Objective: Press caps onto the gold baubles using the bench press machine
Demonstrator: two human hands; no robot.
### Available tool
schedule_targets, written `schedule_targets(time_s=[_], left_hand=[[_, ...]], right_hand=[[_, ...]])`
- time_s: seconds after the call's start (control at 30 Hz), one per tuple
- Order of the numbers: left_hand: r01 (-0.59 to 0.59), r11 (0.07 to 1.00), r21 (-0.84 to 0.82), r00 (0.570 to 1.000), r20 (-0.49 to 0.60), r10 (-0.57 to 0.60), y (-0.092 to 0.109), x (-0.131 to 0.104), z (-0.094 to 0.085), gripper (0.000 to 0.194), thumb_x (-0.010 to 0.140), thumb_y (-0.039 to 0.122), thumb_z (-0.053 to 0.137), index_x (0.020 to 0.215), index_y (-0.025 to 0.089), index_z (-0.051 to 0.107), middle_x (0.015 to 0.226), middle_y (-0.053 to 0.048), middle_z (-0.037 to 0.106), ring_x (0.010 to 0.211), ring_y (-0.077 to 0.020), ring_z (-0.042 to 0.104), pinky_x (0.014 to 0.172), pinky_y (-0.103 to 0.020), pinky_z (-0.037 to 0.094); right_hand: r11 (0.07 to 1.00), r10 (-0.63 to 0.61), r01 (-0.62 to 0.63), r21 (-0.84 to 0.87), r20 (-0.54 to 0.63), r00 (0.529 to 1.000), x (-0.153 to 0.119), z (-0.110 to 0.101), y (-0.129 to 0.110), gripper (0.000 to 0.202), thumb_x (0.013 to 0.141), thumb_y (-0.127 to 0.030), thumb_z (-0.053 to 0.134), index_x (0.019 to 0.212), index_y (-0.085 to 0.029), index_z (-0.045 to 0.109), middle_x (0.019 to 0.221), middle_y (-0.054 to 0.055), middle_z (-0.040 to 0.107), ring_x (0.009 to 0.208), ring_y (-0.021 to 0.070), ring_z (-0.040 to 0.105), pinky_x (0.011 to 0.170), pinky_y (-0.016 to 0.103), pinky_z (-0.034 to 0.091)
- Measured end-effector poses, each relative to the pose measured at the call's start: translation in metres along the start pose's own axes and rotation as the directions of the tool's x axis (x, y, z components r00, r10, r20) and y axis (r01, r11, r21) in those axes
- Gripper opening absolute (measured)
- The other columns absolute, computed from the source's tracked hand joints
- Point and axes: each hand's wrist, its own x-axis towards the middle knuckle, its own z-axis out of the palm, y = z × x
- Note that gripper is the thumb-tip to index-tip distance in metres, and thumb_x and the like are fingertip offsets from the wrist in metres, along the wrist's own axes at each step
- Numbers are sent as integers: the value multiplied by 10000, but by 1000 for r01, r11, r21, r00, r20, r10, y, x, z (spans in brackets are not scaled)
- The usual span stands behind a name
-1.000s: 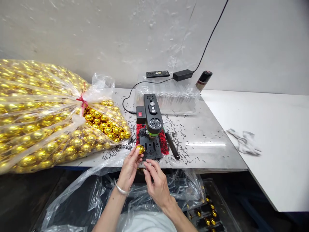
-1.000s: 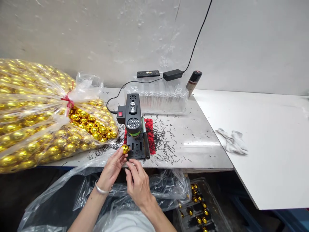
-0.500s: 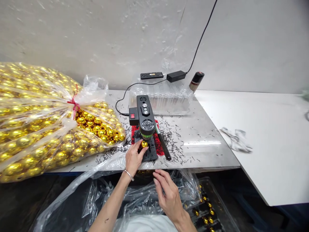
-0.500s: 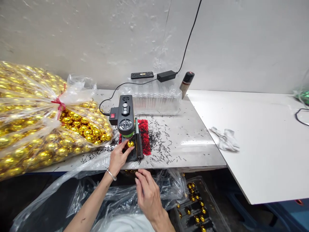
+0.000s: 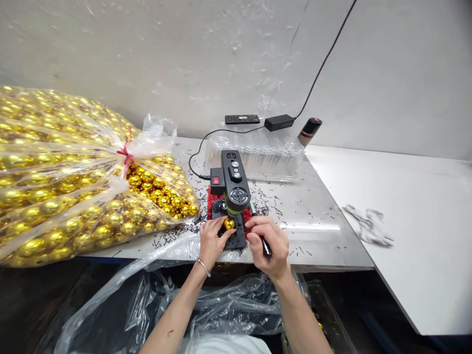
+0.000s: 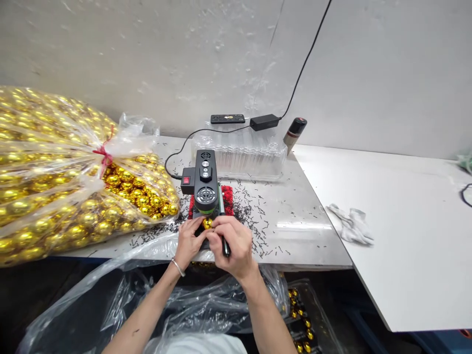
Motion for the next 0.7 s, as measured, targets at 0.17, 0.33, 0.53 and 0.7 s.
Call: schedule_targets(time_s=[0.17,0.33,0.53,0.7], left_hand=[[-1,1000,22,1000,-8,1,1,-1,1,295,868,353,669,1126,212,685,1094,-89,730,985,-249,640,899,-418,446],[21,1000,7,1000,1,-21,2,-1,1,305,855,351,682,1129,217,687,1093,-94,727,990,-253,635,902,-415,450],[25,1000,-17,1000,5,-25,2,-3,0,309,859,353,673,1137,219,682,1092,-95,722,986,-251,628,910,-418,449],[19,999,-33,1000,-1,-19,1,2,2,297,862,350,671,1120,204,681,1079,-93,724,982,-248,629,912,-417,447]], right_hand=[[998,-42,38,-49,-74,996,-27,23,15,276,969,-205,359,723,-200,484,690,33,535,630,137,500,551,273,432],[992,-83,71,-108,-112,990,-48,36,29,313,993,-243,299,723,-219,455,696,16,532,617,135,494,640,320,465],[988,-114,104,-114,-85,990,-60,43,42,284,985,-237,313,760,-236,487,712,3,559,665,145,555,698,339,495],[991,-107,100,-85,-86,991,-48,38,33,290,968,-203,331,713,-223,468,696,15,532,628,139,513,611,315,459]])
